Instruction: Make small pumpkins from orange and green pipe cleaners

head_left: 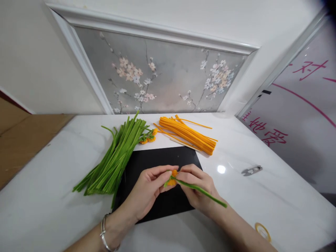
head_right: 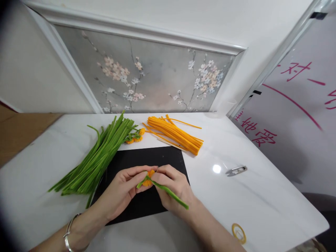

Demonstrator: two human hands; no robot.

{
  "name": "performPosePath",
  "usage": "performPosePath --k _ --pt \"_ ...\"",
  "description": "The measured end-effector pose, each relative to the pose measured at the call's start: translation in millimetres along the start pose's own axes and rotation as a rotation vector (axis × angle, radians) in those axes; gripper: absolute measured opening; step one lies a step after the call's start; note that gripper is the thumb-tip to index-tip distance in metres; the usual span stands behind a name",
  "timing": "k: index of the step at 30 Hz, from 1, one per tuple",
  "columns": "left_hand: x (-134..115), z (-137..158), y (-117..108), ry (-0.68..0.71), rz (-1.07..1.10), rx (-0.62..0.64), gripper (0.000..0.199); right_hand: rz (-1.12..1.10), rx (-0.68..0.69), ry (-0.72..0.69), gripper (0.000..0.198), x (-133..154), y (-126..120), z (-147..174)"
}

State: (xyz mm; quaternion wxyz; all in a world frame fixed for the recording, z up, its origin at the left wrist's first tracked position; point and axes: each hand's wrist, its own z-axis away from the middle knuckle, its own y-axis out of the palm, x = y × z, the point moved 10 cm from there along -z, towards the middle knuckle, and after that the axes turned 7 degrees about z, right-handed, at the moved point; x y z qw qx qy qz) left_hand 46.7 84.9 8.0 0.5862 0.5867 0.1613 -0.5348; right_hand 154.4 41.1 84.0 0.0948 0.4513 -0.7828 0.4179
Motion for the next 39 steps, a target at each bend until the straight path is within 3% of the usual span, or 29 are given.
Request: performPosePath --k 3,7,10,14,19,25,31,34,37,39 --pt "-1.9 -0.9 -5.3 0.046 -0.140 -0.044 0.022 -0.015 0.016 0.001 0.023 -1.6 2.4 1.3" --pt "-19.6 4.1 -4.0 0.263 -0.498 -0.085 0.022 0.005 0.023 -0.016 0.022 0.9 5.7 0.2" --pt "-23.0 8.9 2.4 0.329 -0.617 -0.064 0.025 -0.045 -0.006 0.090 0.015 -5.1 4.9 -1.4" --pt "-18.4 10.1 8.2 0.299 -0.427 0.002 0.032 -0.095 -0.071 0.253 0.010 -15.7 0.4 0.9" --pt "-18.7 11.3 14.9 0.289 -0.163 0.076 0.018 -0.078 -0.178 0.128 0.016 -2.9 -12.1 0.8" --pt "-17.4 12.2 10.5 0.254 -0.217 0.015 0.005 0.011 -0.190 -0.019 0.022 12.1 -16.5 1.3" --pt "-20.5 12.1 8.7 0.287 -0.352 -0.024 0.006 0.025 -0.174 -0.019 0.023 12.3 -14.1 2.1" --pt "-21.9 12.0 7.4 0.300 -0.360 -0.036 0.008 -0.027 -0.065 0.012 0.023 6.1 -10.5 -3.5" --pt "-19.4 9.2 7.1 0.262 -0.306 -0.027 0.007 -0.068 0.217 0.014 0.030 -1.4 3.1 -6.3" --pt "-15.4 6.4 11.3 0.229 -0.314 0.024 0.007 -0.031 0.192 0.024 0.031 -8.5 -7.4 -8.4"
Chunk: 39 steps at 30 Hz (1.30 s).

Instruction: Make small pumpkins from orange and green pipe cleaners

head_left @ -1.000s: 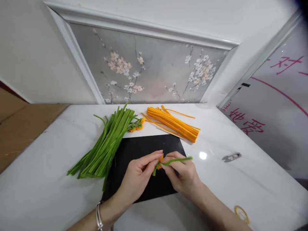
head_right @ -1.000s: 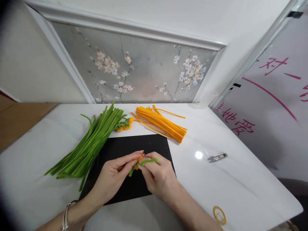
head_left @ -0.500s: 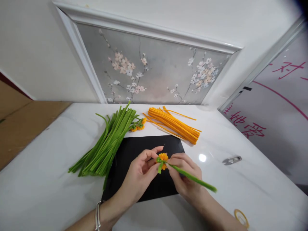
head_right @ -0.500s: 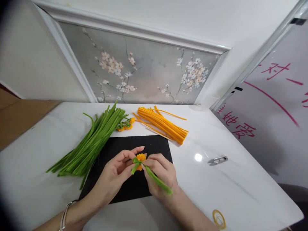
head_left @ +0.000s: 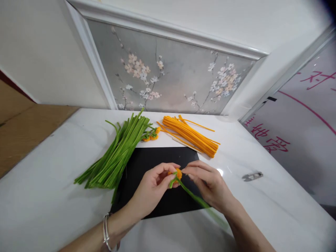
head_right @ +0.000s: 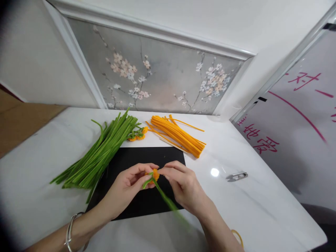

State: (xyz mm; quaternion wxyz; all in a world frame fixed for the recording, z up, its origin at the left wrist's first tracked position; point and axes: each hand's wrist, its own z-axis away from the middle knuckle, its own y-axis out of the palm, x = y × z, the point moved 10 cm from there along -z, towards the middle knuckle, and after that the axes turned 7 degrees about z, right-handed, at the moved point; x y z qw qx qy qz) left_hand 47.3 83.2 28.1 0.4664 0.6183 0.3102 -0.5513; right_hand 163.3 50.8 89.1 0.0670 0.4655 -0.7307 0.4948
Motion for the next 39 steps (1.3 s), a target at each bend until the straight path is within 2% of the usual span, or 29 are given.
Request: performPosePath --k 3,9,14,19,24,32,39 --pt "7.3 -1.4 7.7 -0.025 -0.081 0.091 0.011 0.038 -0.014 -0.021 0.027 -1.4 -3.0 1.4" --pt "17.7 -0.9 6.4 -0.045 -0.054 0.096 0.020 0.201 0.033 -0.100 0.022 10.4 17.3 3.4" --pt "6.7 -1.1 8.5 -0.010 -0.053 0.121 0.016 0.347 0.102 -0.130 0.022 12.2 26.4 6.2" --pt "7.5 -1.2 8.5 -0.053 -0.028 0.144 0.016 0.410 0.048 -0.118 0.019 11.8 25.9 8.2" --pt "-4.9 0.4 5.4 0.167 -0.226 0.085 0.011 0.365 -0.038 -0.045 0.020 10.6 25.5 7.0" --pt "-12.7 9.8 7.7 0.306 -0.485 0.014 0.013 0.250 -0.093 0.115 0.019 3.8 23.8 5.0" --pt "-26.3 18.7 9.1 0.465 -0.613 -0.062 0.021 0.063 -0.094 0.423 0.014 -23.2 26.9 11.4"
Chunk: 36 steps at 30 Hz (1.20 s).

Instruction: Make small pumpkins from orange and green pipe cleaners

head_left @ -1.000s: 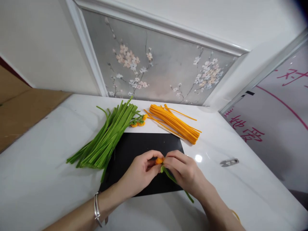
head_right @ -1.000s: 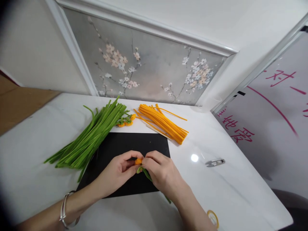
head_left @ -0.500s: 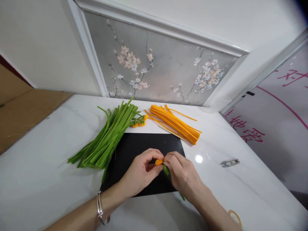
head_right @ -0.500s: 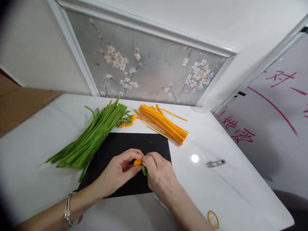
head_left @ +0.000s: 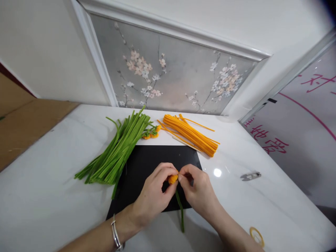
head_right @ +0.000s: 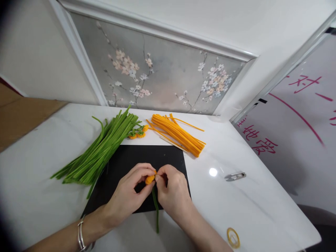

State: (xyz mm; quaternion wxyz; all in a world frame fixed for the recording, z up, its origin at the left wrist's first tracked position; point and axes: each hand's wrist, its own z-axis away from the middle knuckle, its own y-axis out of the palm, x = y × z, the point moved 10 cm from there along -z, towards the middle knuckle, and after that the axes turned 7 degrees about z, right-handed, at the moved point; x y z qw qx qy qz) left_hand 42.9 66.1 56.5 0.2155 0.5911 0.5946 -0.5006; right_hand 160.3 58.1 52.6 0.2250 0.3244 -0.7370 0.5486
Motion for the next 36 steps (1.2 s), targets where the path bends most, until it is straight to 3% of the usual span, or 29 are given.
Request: performPosePath --k 3,5,10,13,15,19,21,25,32,34,36 --pt "4.8 -0.1 0.9 -0.039 0.036 0.003 0.021 -0.074 0.006 0.058 0.014 -4.5 3.3 -1.3" --pt "15.3 -0.8 2.1 -0.142 0.135 0.003 0.017 -0.122 0.015 0.074 0.014 -5.5 3.8 -2.4" --pt "44.4 2.7 10.5 -0.499 0.622 -0.039 0.011 -0.268 0.102 0.061 0.015 -11.0 0.2 -4.8" --pt "50.9 7.8 16.1 -0.650 0.877 -0.080 0.016 -0.261 0.057 0.032 0.016 -19.0 -13.4 -5.9" --pt "51.0 10.4 19.3 -0.706 0.966 -0.081 0.018 -0.196 0.033 -0.060 0.013 -13.7 -20.9 -5.5" --pt "46.5 11.2 23.8 -0.722 1.000 -0.043 0.020 -0.108 0.068 -0.332 0.017 19.3 -20.6 1.4" --pt "44.2 9.9 24.6 -0.702 0.974 -0.023 0.016 -0.121 0.027 -0.391 0.015 29.7 -23.1 3.5" --pt "43.3 8.7 25.6 -0.688 0.933 0.013 0.013 -0.194 -0.084 -0.369 0.012 28.9 -30.7 2.8" --pt "43.3 6.4 17.8 -0.619 0.831 0.007 0.012 -0.296 -0.048 -0.152 0.006 0.8 -25.8 -0.5" --pt "46.2 7.3 15.0 -0.638 0.832 -0.038 0.013 -0.148 -0.155 -0.211 0.008 5.6 -36.9 3.2" --pt "49.8 8.5 12.5 -0.664 0.844 -0.086 0.014 0.061 -0.220 -0.399 0.010 24.9 -41.9 11.7"
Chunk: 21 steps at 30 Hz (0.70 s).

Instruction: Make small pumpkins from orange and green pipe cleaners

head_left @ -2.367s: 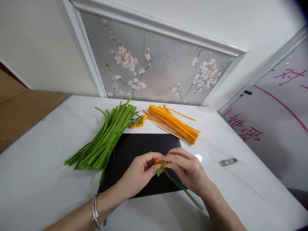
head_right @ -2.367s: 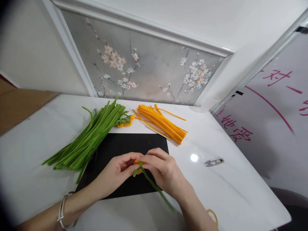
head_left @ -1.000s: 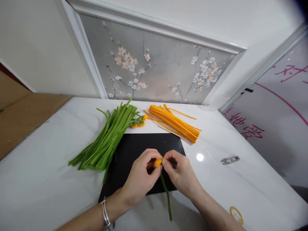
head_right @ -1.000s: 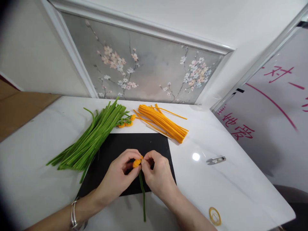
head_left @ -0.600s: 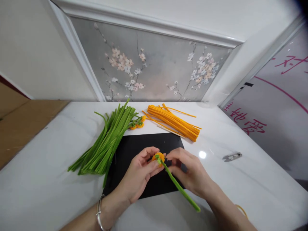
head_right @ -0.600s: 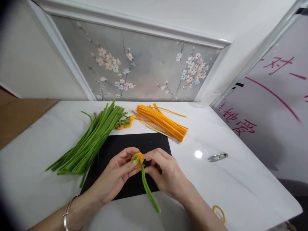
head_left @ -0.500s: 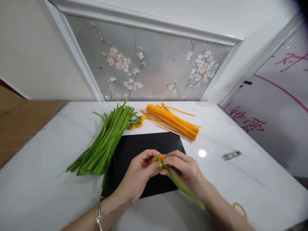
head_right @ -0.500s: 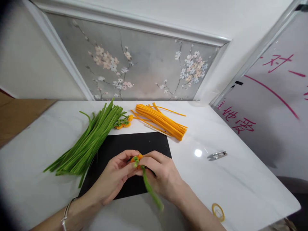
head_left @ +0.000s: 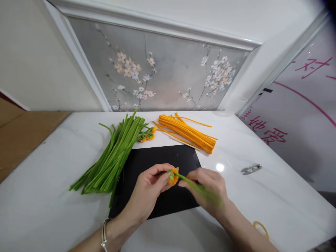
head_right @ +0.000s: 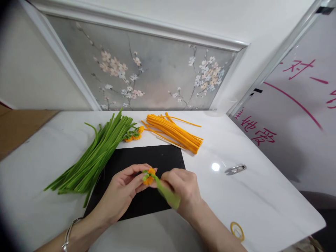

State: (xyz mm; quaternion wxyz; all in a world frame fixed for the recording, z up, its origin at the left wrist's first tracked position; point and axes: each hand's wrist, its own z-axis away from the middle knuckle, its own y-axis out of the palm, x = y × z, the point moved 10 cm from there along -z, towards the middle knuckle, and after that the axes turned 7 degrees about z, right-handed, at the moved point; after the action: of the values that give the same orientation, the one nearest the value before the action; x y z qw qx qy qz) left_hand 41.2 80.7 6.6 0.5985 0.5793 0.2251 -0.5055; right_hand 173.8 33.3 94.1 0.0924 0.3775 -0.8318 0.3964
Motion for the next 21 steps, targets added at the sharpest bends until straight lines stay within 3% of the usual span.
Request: performPosePath --k 2,4,7,21 --pt "0.9 -0.8 -3.4 -0.010 0.017 -0.032 0.016 0.136 0.042 -0.218 0.004 20.8 3.4 3.3" --pt "1.5 -1.6 -5.1 -0.014 0.008 -0.042 0.016 0.230 0.085 -0.318 0.021 27.8 8.3 6.7" --pt "-0.7 -1.9 -6.1 0.024 -0.063 -0.033 0.014 0.348 0.068 -0.309 0.033 21.3 7.8 6.6" --pt "-28.1 8.1 17.2 0.325 -0.428 0.130 0.023 0.439 -0.053 -0.250 0.024 21.6 0.2 1.7"
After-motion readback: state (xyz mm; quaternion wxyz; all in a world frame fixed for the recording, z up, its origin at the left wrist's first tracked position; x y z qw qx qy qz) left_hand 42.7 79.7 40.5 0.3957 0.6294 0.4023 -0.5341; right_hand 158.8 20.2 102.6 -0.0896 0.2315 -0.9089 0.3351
